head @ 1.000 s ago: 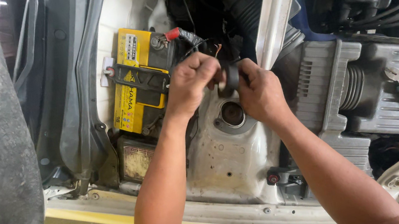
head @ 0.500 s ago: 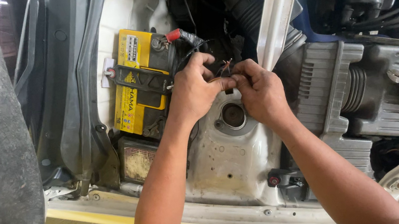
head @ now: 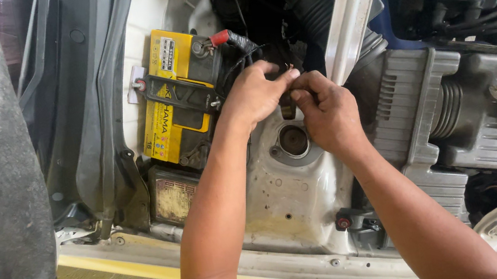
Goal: The person works under the hood of a white car, stripping and twisting wires, then wrapping connections with electrical tape. They use pliers and a roll of tape to secure the wiring near the battery and engine components.
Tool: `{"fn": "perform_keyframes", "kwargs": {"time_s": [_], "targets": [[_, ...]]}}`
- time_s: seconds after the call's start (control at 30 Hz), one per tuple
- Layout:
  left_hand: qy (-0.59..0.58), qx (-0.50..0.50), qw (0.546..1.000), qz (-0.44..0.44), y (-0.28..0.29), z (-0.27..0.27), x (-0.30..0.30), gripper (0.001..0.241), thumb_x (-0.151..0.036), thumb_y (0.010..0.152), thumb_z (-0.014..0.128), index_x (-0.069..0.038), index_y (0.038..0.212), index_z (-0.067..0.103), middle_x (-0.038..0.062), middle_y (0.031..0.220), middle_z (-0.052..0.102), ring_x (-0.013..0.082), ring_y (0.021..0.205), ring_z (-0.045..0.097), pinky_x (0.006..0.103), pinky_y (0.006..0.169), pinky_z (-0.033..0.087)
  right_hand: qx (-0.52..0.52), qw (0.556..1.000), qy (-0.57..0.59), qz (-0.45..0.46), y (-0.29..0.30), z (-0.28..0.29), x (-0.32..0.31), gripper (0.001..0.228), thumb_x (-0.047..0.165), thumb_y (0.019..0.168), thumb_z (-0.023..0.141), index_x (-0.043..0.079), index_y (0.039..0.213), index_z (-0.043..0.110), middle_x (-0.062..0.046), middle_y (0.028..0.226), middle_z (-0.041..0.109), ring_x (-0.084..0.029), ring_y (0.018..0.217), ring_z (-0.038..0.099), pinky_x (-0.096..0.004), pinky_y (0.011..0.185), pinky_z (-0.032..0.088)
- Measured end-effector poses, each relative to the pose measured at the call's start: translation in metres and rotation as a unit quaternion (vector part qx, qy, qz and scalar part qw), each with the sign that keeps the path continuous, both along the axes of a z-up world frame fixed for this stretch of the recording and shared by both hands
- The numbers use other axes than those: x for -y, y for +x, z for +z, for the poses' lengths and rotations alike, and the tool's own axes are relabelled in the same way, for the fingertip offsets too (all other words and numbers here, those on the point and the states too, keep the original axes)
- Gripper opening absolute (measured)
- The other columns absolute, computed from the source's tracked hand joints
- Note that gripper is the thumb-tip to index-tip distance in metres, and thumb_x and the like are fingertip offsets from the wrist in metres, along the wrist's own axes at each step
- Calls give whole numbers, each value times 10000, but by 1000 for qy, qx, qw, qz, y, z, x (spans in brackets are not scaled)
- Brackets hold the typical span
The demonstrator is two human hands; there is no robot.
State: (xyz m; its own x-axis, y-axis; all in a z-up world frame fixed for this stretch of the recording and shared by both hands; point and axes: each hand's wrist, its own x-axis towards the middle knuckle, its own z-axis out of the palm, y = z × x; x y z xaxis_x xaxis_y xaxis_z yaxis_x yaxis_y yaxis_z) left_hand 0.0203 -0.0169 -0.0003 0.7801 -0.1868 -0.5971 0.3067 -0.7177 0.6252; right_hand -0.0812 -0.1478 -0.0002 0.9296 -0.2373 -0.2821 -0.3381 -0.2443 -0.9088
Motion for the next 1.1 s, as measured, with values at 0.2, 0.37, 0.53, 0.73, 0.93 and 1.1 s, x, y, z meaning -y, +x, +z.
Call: {"fn": "perform_keyframes", "kwargs": {"time_s": [0.2,0.37,0.53,0.73,0.93,1.1], "targets": [[-306,-14,939,160,-1,-4,-2,665,-53,737,845,-1,1325,538,120,1017,747,176,910,708,310,840,579,20,998,-51,17,3,-2,3,179,212,974,678,53,1056,689,-164,816,717,-292,719,713,-388,655,540],[-420,-9,905,70,-15,17,-27,611,-18,816,830,-17,1353,539,42,1028,726,66,858,637,220,799,543,3,996,-82,25,5,-3,2,172,209,982,682,50,1048,675,-192,822,716,-366,780,707,-420,668,536],[-371,-108,920,66,-26,23,-38,331,-120,937,785,18,1213,666,5,856,718,43,778,631,190,732,503,82,997,-7,1,-1,-6,-1,259,168,938,661,41,1156,605,-124,953,743,-238,842,737,-374,705,567],[-256,40,963,77,-38,6,-34,241,-81,888,812,-12,1046,644,-22,767,661,28,687,554,205,616,449,-33,985,168,14,-6,-8,12,240,190,1086,577,13,1226,661,-102,926,658,-164,854,598,-339,748,516],[-309,47,949,34,-19,12,-41,100,-45,949,734,-17,1015,665,-17,890,690,37,803,645,225,737,557,-28,991,110,67,-16,21,10,430,203,827,809,-3,1177,669,-59,1392,535,-173,981,744,-311,827,628],[-165,-26,984,-65,-4,35,-27,190,-193,905,721,-8,939,752,13,765,729,73,693,666,250,655,553,16,992,-109,56,-45,36,-4,362,121,721,850,32,1059,753,-138,1386,515,-294,950,722,-379,796,602]]}}
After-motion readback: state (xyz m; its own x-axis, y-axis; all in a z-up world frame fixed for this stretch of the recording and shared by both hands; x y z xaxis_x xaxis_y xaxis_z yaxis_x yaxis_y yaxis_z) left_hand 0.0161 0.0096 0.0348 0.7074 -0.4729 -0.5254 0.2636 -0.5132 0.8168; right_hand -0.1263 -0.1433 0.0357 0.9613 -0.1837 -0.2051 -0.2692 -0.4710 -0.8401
